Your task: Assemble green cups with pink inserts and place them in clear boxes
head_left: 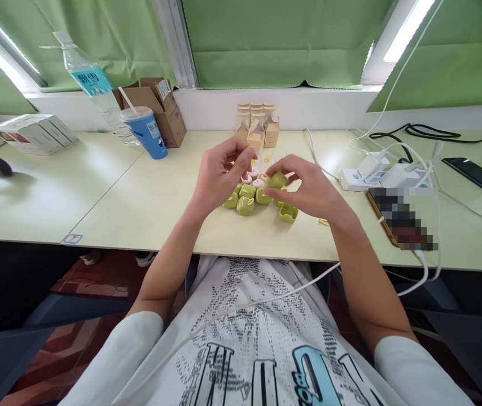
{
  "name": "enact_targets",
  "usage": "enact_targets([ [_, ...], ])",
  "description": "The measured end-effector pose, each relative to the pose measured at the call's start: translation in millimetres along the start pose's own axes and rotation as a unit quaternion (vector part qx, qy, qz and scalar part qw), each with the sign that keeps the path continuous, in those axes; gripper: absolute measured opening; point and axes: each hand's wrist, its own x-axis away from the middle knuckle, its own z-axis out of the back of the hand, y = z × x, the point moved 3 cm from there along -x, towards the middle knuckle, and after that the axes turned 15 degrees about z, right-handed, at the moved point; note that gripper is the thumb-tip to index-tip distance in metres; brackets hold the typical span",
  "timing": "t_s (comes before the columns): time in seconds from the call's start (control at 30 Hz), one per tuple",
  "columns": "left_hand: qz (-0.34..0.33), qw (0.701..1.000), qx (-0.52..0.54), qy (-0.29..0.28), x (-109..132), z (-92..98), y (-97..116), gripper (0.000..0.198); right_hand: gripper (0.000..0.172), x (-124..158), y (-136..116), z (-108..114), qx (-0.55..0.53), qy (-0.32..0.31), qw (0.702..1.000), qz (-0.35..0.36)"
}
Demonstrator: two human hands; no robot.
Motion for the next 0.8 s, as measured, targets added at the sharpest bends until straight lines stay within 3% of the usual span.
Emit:
enact_targets([
  [0.1, 0.003, 1.000, 0.003, -0.001, -0.4, -0.1, -0.7, 0.053, 0.025, 0.0, 7.3, -5.4, 0.027, -0.086, 0.994, -0.064],
  [0.2, 0.007, 1.000, 0.002, -0.004, -0.5, -0.4, -0.9, 0.054, 0.026, 0.5, 8.7, -11.6, 0.060, -0.134, 0.986, -0.086],
  [0.6, 0.021, 1.000, -0.014, -0.015, 0.0, -0.8, 0.9, 0.053, 0.030, 0.5, 7.2, -33.2, 0.152, -0.239, 0.957, -0.064],
  [0.8, 0.013, 1.000, -0.023, -0.016, 0.0, -0.7, 0.0, 0.048, 0.031, -0.5, 6.1, -39.8, 0.167, -0.254, 0.950, -0.064],
])
